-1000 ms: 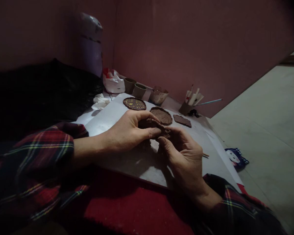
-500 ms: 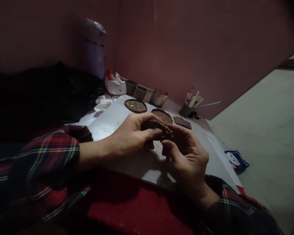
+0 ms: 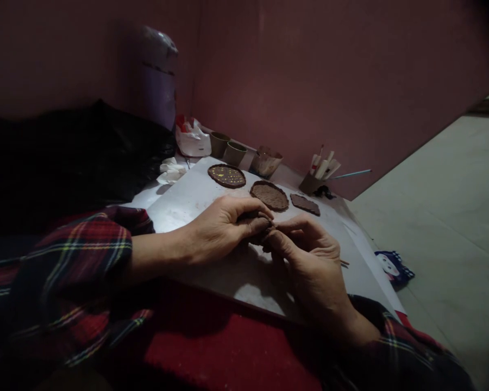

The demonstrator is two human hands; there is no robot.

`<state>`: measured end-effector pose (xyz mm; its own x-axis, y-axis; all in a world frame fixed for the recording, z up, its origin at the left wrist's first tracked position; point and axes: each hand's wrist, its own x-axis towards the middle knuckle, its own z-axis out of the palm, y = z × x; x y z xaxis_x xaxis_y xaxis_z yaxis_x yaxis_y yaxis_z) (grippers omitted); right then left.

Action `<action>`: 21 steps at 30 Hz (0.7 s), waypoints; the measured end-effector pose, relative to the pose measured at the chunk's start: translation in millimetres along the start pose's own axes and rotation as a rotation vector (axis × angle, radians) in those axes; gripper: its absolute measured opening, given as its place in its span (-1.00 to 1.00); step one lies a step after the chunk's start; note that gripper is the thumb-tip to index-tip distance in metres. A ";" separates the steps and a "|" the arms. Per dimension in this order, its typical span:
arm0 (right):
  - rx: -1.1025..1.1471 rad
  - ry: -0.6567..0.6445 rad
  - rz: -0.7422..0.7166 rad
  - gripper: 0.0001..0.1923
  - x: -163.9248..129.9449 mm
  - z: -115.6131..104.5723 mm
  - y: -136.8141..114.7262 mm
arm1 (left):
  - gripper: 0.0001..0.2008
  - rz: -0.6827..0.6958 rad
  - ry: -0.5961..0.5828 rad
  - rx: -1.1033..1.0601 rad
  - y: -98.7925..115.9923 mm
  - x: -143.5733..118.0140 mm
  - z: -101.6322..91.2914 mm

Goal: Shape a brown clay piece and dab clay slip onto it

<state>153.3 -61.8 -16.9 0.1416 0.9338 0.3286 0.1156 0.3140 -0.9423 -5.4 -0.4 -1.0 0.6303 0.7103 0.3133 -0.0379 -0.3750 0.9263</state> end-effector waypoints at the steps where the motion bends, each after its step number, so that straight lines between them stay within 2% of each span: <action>1: -0.047 0.013 -0.025 -0.86 -1.8 1.6 0.8 | -0.77 0.016 -0.009 0.051 -0.7 -1.0 -0.3; 6: -0.205 0.043 -0.164 -0.91 -8.7 6.5 5.8 | -0.68 0.063 -0.030 0.181 0.2 -3.1 -0.8; 9: -0.208 0.050 -0.222 -0.94 -8.3 5.8 6.0 | -0.72 0.032 -0.014 0.041 2.3 -1.0 -0.3; 13: -0.153 0.094 -0.146 -0.75 -7.0 4.2 4.2 | -0.73 -0.108 -0.035 -0.225 4.9 2.0 1.9; 16: -0.096 0.063 -0.079 -0.72 -7.4 3.3 4.9 | -0.77 -0.185 0.026 -0.225 7.8 2.5 3.8; 21: -0.103 0.018 -0.110 -0.74 -9.3 0.8 9.3 | -0.82 -0.227 0.053 -0.190 7.9 1.9 5.1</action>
<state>152.3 -67.4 -28.7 0.1398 0.8914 0.4311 0.2312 0.3940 -0.8896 -0.5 -5.1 5.9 0.5983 0.7951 0.0996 -0.0478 -0.0887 0.9949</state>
